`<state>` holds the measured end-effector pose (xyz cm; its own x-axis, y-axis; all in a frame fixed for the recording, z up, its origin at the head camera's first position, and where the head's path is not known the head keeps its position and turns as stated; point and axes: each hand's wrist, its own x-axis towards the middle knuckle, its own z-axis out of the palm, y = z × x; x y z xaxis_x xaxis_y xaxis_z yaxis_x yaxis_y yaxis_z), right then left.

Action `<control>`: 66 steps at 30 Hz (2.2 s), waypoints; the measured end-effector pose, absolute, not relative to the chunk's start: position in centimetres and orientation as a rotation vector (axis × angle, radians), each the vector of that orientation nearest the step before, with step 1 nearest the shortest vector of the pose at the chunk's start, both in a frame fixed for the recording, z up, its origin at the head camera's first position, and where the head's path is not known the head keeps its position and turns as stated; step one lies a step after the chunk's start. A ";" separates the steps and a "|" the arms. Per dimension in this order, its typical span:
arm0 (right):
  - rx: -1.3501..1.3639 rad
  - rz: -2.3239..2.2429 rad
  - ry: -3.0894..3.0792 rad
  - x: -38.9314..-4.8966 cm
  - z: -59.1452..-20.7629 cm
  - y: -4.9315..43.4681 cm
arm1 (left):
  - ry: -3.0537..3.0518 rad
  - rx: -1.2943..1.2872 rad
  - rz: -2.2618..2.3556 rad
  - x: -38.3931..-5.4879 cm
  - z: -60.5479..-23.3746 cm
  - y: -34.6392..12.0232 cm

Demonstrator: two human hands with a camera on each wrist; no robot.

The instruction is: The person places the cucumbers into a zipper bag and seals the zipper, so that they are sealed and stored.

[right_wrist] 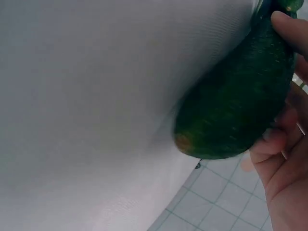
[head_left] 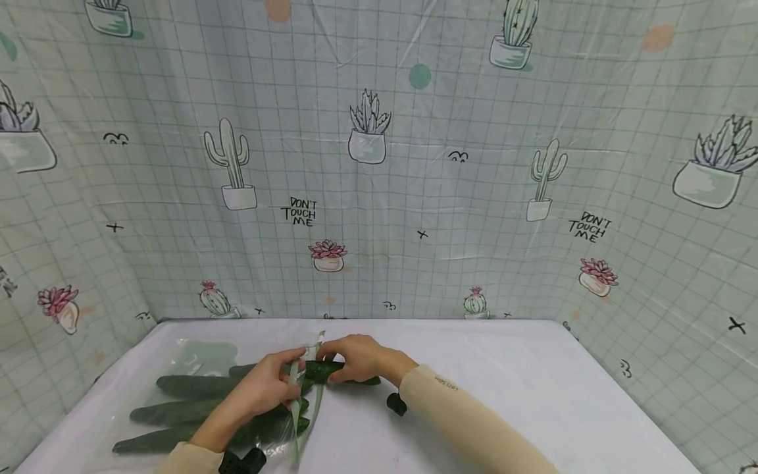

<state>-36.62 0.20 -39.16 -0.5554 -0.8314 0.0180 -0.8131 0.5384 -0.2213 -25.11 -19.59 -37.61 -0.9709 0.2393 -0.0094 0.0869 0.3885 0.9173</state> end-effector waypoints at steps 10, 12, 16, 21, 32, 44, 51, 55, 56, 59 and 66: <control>-1.344 -0.300 2.703 -36.1 -39.3 2.3 | 2.495 0.295 1.658 -25.0 -37.8 -19.3; -1.322 -0.309 2.698 -35.9 -39.4 3.1 | 2.491 0.287 1.661 -24.9 -37.7 -19.3; -1.306 -0.330 2.692 -35.8 -39.4 4.2 | 2.498 0.270 1.656 -24.8 -37.6 -19.2; -1.359 -0.334 2.687 -35.9 -39.6 4.7 | 2.526 0.269 1.639 -24.9 -37.6 -19.3; -1.569 -0.358 2.800 -35.8 -39.3 3.2 | 2.563 0.264 1.640 -25.0 -37.6 -19.6; -1.648 -0.452 2.818 -35.1 -38.6 -0.4 | 2.555 0.259 1.707 -25.0 -37.1 -19.9; -1.681 -0.406 2.857 -34.6 -38.2 -1.3 | 2.559 0.222 1.712 -24.9 -36.8 -20.1; -1.702 -0.364 2.892 -34.1 -37.9 -1.5 | 2.570 0.194 1.707 -24.8 -36.5 -20.1; -1.709 -0.361 2.895 -33.9 -37.9 -1.6 | 2.573 0.195 1.700 -24.8 -36.5 -20.1; -1.730 -0.371 2.898 -33.8 -37.9 -1.8 | 2.583 0.170 1.686 -24.9 -36.3 -20.2; -1.739 -0.411 2.865 -33.6 -38.1 -2.4 | 2.589 0.192 1.681 -25.0 -36.1 -20.4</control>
